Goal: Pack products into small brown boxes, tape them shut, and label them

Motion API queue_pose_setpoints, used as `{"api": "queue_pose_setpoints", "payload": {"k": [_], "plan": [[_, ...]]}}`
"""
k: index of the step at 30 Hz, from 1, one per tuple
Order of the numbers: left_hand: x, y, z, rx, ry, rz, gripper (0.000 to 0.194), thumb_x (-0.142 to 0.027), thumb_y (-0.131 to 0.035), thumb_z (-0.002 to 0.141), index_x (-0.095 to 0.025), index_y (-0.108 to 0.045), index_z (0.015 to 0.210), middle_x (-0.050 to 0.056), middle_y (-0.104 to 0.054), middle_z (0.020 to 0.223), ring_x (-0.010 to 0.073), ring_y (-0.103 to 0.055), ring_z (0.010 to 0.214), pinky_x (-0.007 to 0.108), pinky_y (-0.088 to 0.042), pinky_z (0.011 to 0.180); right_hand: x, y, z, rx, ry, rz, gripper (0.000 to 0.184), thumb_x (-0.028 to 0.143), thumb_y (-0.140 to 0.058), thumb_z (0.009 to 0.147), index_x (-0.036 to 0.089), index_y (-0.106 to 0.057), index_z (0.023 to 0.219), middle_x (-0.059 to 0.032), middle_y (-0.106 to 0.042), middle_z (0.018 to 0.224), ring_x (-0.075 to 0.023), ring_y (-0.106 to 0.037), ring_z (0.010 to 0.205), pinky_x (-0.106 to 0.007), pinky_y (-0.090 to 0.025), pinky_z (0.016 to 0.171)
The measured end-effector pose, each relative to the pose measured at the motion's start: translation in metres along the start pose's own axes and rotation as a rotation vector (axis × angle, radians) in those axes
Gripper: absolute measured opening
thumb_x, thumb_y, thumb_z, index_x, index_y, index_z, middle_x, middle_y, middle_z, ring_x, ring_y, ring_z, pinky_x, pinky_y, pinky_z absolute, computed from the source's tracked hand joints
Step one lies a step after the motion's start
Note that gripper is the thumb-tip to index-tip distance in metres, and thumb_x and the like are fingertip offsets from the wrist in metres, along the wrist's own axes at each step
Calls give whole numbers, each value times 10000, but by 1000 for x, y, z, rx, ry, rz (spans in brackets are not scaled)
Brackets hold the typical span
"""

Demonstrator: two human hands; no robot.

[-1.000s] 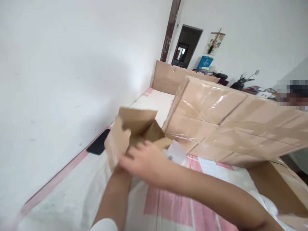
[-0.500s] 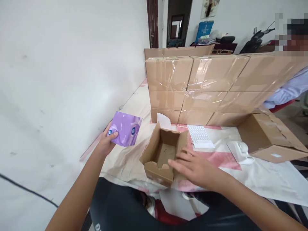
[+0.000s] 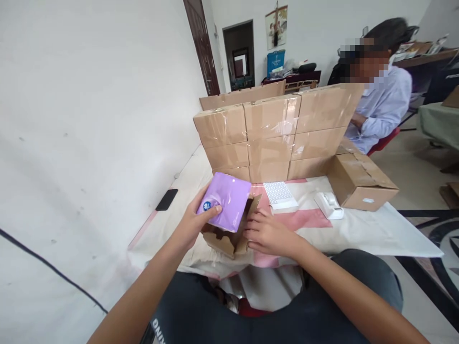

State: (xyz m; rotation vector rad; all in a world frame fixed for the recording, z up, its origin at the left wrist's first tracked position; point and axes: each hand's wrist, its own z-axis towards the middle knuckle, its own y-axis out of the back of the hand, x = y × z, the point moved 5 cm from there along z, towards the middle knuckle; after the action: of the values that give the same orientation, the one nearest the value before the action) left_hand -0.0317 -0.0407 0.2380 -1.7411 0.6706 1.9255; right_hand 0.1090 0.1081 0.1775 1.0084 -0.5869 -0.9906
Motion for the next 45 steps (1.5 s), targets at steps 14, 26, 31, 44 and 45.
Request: {"api": "queue_pose_setpoints", "payload": {"k": [14, 26, 31, 44, 45], "plan": [[31, 1, -18, 173, 362, 403, 820, -515, -775, 753, -280, -481, 1481, 80, -606, 1455, 313, -603, 1290, 404, -520, 1041, 18, -27, -36, -384, 35, 115, 138, 283, -589, 992, 169, -667, 996, -57, -739, 1024, -213, -558, 971, -435, -366, 893], [36, -27, 11, 454, 206, 802, 694, -534, -553, 906, -332, -403, 1553, 12, -519, 1549, 291, -522, 1393, 440, -403, 1177, 31, -33, -38, -347, 92, 64, 203, 347, -610, 984, 168, -662, 905, -41, -619, 828, -195, -473, 828, -364, -327, 764], [28, -28, 8, 624, 47, 988, 612, -505, -347, 1016, -306, -325, 1594, 9, -431, 1612, 252, -473, 1433, 393, -352, 1205, 44, -32, -36, -390, 131, 12, 262, 352, -598, 1005, 163, -650, 832, -31, -573, 772, -184, -439, 781, -350, -304, 733], [57, -14, 19, 596, -172, 1427, 433, -313, -422, 972, -243, -689, 1306, 96, -675, 1361, 334, -631, 1231, 462, -495, 1047, 42, -58, -40, -151, 24, 24, 114, 185, -588, 958, 181, -649, 862, -48, -624, 822, -201, -482, 824, -357, -328, 734], [64, -9, 23, 585, -165, 1429, 434, -302, -401, 976, -226, -702, 1280, 109, -678, 1353, 340, -632, 1229, 475, -501, 1042, 38, -64, -39, -108, -23, 34, 86, 200, -593, 950, 173, -669, 919, -80, -653, 924, -222, -503, 894, -364, -349, 751]]}}
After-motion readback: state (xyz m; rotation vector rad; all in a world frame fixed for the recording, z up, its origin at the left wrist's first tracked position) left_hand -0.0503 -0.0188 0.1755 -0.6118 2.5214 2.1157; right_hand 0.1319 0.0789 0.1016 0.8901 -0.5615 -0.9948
